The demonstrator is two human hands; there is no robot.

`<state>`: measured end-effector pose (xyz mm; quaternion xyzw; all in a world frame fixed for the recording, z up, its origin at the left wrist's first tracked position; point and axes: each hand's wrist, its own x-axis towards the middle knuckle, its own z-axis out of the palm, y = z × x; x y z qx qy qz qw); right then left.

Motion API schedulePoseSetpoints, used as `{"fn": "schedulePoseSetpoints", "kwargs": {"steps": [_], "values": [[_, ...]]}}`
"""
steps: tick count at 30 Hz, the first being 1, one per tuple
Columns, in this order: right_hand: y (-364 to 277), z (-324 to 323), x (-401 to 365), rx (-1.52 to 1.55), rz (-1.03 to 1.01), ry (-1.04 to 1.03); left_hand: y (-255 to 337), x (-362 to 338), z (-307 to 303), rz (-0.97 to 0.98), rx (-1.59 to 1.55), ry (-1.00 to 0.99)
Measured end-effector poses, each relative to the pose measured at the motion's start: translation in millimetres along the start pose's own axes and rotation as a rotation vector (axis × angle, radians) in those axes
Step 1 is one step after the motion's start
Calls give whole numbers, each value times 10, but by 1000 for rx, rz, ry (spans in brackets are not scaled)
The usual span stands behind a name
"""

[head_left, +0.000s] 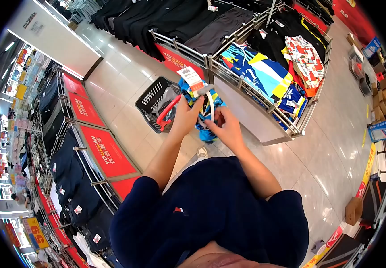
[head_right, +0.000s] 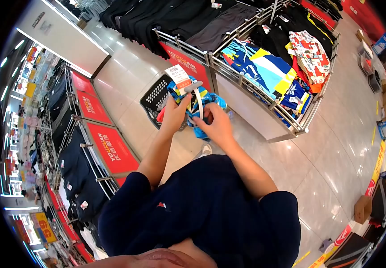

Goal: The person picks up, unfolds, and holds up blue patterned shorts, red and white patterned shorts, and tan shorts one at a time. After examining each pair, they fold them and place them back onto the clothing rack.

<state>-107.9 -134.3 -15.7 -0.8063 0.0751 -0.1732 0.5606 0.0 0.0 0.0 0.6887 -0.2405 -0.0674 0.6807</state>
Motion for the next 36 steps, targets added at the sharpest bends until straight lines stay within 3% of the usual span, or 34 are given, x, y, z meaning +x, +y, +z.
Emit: {"fn": "schedulePoseSetpoints", "kwargs": {"steps": [2, 3, 5, 10, 13, 15, 16, 18, 21, 24, 27, 33, 36], "values": [[-1, 27, 127, 200, 19, 56, -17, 64, -48, -397, -300, 139], [115, -140, 0, 172, 28, 41, 18, -66, 119, -371, -477, 125], [319, -161, 58, 183, -70, 117, 11, -18, 72, -399, -484, 199], [307, -220, 11, 185, 18, 40, 97, -67, 84, -417, -628, 216], [183, -135, -46, 431, -128, 153, 42, -3, 9, -390, -642, 214], [15, -262, -130, 77, -614, -70, 37, 85, -36, -354, -748, 243], [27, -260, -168, -8, -641, -200, 39, 117, -61, -371, -777, 232], [144, -280, -238, -121, -643, -271, 36, 135, -52, -388, -776, 232], [361, -293, -388, -268, -576, -350, -34, 142, -61, -420, -752, 220], [611, -198, -414, -56, -110, -56, -27, 122, -11, -459, -797, 140], [576, -169, -249, 39, 91, 42, 34, 42, 233, -384, -747, 128], [673, -45, -33, 42, 124, 109, 28, -9, 360, -396, -726, -16], [804, -25, -21, 69, -13, 187, -23, -37, 282, -422, -702, -53]]}}
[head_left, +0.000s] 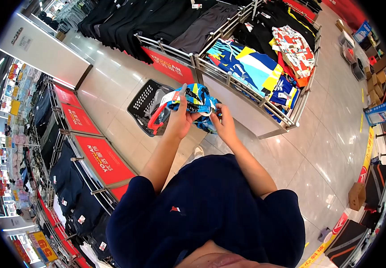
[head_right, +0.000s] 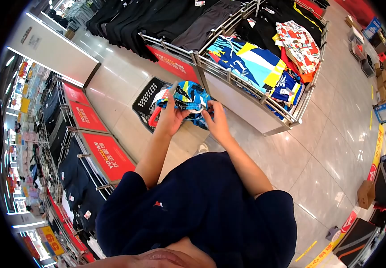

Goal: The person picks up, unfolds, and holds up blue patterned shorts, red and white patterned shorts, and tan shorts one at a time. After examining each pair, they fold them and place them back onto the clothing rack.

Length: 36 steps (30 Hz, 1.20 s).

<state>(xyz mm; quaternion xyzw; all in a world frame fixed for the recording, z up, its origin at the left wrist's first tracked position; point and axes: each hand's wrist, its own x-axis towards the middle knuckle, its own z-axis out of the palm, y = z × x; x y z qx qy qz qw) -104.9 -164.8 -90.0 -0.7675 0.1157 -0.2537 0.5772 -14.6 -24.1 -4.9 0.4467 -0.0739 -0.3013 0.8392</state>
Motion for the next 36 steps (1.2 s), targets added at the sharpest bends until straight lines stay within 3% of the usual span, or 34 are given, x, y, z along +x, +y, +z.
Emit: {"fn": "schedulePoseSetpoints", "kwargs": {"steps": [3, 5, 7, 11, 14, 15, 17, 19, 21, 23, 25, 26, 28, 29, 31, 32, 33, 35, 36], "values": [[195, -42, 31, -68, -64, -21, -75, 0, -252, -75, 1, -31], [276, -81, 46, -5, 48, -53, -138, -22, -407, -149, 115, -29], [384, -126, 90, -249, 113, -191, -112, -72, -486, -187, 82, -96], [371, -367, 215, -343, 215, -80, -98, -148, -734, -367, 323, -24], [44, -653, 313, -378, 154, -36, -256, -99, -1239, -491, 761, 105], [-41, -722, 328, -378, 118, -22, -372, -103, -1442, -495, 753, 102], [-167, -780, 315, -416, 88, -98, -594, -139, -1744, -370, 1446, -68], [-331, -733, 284, -429, 138, -207, -682, -206, -1598, -297, 1390, -51], [-382, -689, 285, -412, 116, -259, -812, -237, -1411, -4, 1305, -56], [-435, -633, 306, -294, 93, -363, -858, -151, -1148, -48, 1353, -143], [-511, -594, 327, -271, 96, -419, -1073, -45, -1056, 238, 1101, -150], [-536, -579, 330, -256, 80, -482, -1088, 28, -1019, 239, 1097, -151], [-594, -596, 329, -219, 82, -586, -909, 182, -829, -2, 1062, -53], [-629, -621, 338, -224, 82, -583, -819, 254, -781, 0, 1059, -58], [-674, -682, 337, -231, 128, -663, -684, 395, -751, 76, 1185, -226], [-664, -710, 331, -231, 131, -659, -872, 526, -898, 363, 1235, -241], [-643, -737, 332, -231, 123, -668, -820, 582, -879, 363, 1236, -247], [-597, -783, 319, -230, 120, -665, -739, 653, -831, -83, 1018, -473], [-567, -808, 314, -222, 103, -593, -689, 631, -769, 0, 1119, -513]]}}
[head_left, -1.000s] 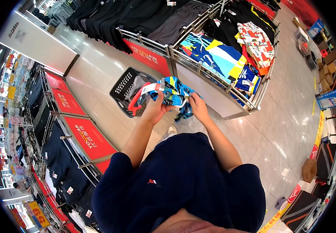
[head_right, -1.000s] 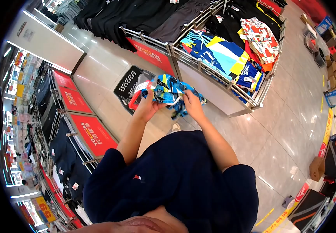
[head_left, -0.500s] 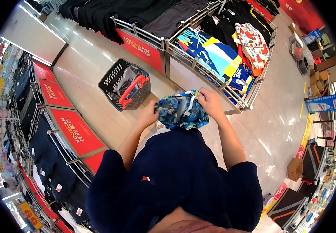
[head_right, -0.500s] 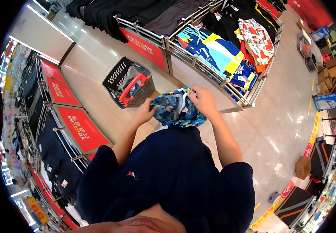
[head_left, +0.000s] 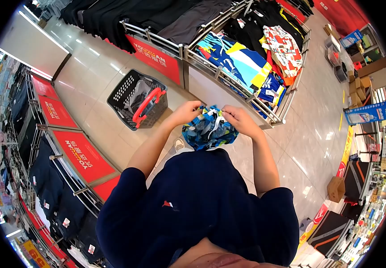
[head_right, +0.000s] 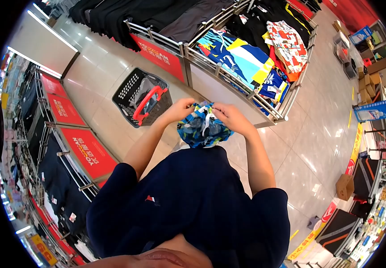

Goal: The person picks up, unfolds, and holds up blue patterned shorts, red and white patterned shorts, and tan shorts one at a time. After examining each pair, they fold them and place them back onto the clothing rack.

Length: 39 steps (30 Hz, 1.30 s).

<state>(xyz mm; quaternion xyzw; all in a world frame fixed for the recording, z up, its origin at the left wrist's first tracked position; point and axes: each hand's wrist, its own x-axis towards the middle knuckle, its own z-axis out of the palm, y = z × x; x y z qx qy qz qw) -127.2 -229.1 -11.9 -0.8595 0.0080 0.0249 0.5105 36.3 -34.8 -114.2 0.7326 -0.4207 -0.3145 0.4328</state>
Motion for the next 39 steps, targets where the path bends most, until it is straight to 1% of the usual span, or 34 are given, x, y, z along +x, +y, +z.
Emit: {"fn": "schedulePoseSetpoints", "kwargs": {"steps": [1, 3, 4, 5, 6, 7, 8, 9, 10, 11, 12, 13, 14, 15, 17, 18, 20, 21, 23, 24, 26, 27, 29, 31, 33, 35, 36, 37, 38, 39], "values": [[45, -18, -14, 8, -11, 76, 95, -19, -7, 6, 6, -13], [191, -63, -59, 13, -23, 131, 318, -102, -11, 73, -111, 76], [283, -86, -89, -72, -32, 224, 492, -162, -34, 6, 1, 183], [377, -101, -110, -158, -41, 316, 571, -190, -79, 13, 9, 165], [472, -94, -123, -170, -13, 396, 616, -221, -149, 2, 29, 234], [536, -69, -137, -162, -9, 413, 718, -250, -212, -8, 50, 304], [597, -42, -151, -233, 9, 454, 847, -281, -254, 54, 95, 365], [627, -10, -147, -302, 26, 492, 926, -290, -284, 56, 105, 356], [650, 66, -134, -376, 66, 544, 987, -295, -302, 82, 163, 380], [675, 83, -147, -367, 66, 554, 1021, -287, -313, 110, 221, 406], [652, 87, -152, -357, 157, 550, 1002, -265, -307, 89, 152, 417], [644, 94, -151, -345, 249, 543, 998, -253, -317, 91, 163, 410], [760, 136, -142, -286, 261, 601, 998, -247, -326, 88, 181, 432], [710, 125, -142, -276, 260, 607, 1003, -243, -337, 86, 198, 454], [550, 95, -140, -87, 397, 490, 1071, -256, -358, 90, 234, 472], [532, 143, -115, -79, 394, 496, 1100, -252, -357, 95, 256, 498], [447, 347, -73, 463, 250, 470, 1090, -254, -331, 75, 236, 497], [406, 466, -40, 469, 247, 478, 1092, -241, -331, 60, 208, 506], [406, 692, 30, 128, -226, 229, 1122, -230, -350, 55, 191, 502], [491, 725, 59, 131, -228, 234, 1137, -238, -365, 43, 167, 506], [702, 724, 137, -12, 154, 534, 1184, -268, -393, 57, 145, 514], [761, 721, 159, -14, 151, 528, 1204, -294, -402, 65, 119, 520], [877, 750, 176, -262, -27, 712, 1230, -352, -420, 62, 91, 511], [915, 783, 207, -292, 15, 736, 1231, -399, -424, 58, 60, 497], [997, 804, 273, -323, 52, 755, 1213, -440, -443, 42, -55, 480], [1159, 826, 333, -132, 301, 516, 1149, -459, -474, 44, -84, 499], [1220, 820, 351, -145, 356, 407, 1109, -477, -503, 10, -20, 508], [1155, 787, 280, -146, 361, 389, 1052, -510, -544, -28, 42, 515], [1097, 721, 174, -234, 332, 441, 780, -556, -606, -78, 158, 534], [1050, 645, 89, -320, 299, 491, 836, -638, -680, -197, 229, 531]]}}
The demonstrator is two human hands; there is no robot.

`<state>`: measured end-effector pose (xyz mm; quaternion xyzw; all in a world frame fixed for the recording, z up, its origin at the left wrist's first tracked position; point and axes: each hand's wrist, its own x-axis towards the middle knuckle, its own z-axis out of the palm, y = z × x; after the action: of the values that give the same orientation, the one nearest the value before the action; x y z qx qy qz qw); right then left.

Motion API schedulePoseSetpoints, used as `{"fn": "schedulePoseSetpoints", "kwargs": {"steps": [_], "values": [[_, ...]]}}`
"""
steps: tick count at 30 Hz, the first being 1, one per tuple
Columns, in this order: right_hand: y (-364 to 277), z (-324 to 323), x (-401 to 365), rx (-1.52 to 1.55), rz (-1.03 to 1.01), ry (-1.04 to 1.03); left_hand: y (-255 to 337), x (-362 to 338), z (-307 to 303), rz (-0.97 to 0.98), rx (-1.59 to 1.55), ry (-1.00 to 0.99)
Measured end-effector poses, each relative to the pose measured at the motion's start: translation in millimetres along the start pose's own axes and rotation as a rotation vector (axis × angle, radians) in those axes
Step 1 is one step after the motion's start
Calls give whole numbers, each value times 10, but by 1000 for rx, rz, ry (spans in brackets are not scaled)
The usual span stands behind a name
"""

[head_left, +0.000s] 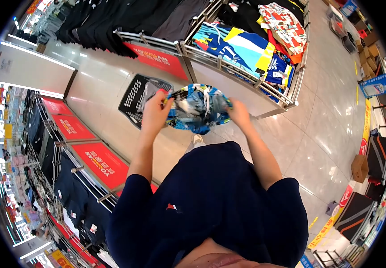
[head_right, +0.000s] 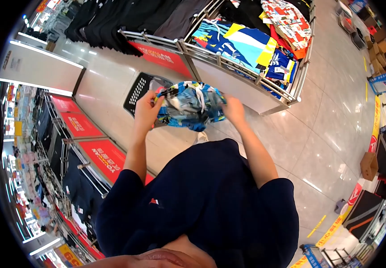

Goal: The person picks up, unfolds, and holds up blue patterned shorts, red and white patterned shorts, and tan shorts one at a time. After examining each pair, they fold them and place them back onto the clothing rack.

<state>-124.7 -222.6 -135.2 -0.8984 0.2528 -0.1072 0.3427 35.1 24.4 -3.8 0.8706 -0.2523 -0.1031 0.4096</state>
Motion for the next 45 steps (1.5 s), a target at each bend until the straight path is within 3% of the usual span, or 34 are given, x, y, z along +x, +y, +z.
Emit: {"fn": "schedulePoseSetpoints", "kwargs": {"steps": [2, 5, 10, 14, 16, 17, 20, 22, 26, 29, 32, 38, 40, 45], "values": [[303, -191, -114, -67, -58, 86, -539, -47, -43, 71, 180, 82], [157, -756, -351, -180, -42, 57, -964, -314, -31, -67, 159, -13], [-103, -1034, -746, -141, -1, -136, -909, -654, 238, -148, 210, -35], [-267, -1081, -980, -185, -25, -238, -1136, -845, 560, -259, 12, 12], [-248, -1100, -1102, -223, -35, -279, -1177, -945, 690, -318, -553, 126], [-244, -1113, -1151, -247, -5, -317, -1204, -1005, 699, -399, -682, 117], [-183, -1112, -1322, -285, 21, -373, -1211, -1127, 627, -430, -583, -40], [-194, -1074, -1397, -328, 132, -444, -1252, -1180, 555, -413, -534, -66], [-205, -996, -1437, -404, 101, -430, -1326, -1158, 455, -491, -433, -118], [-185, -994, -1427, -397, 93, -368, -1323, -1091, 305, -317, -69, -128], [-161, -1029, -1421, -337, 114, -323, -1455, -1023, 223, -155, 57, -169], [-208, -1048, -1453, -293, 192, -398, -1450, -961, 228, -366, -24, -255], [-211, -1042, -1487, -263, 211, -385, -1568, -999, 284, -438, -220, -294], [-219, -1032, -1525, -256, 239, -398, -1464, -960, 246, -334, -147, -396]]}}
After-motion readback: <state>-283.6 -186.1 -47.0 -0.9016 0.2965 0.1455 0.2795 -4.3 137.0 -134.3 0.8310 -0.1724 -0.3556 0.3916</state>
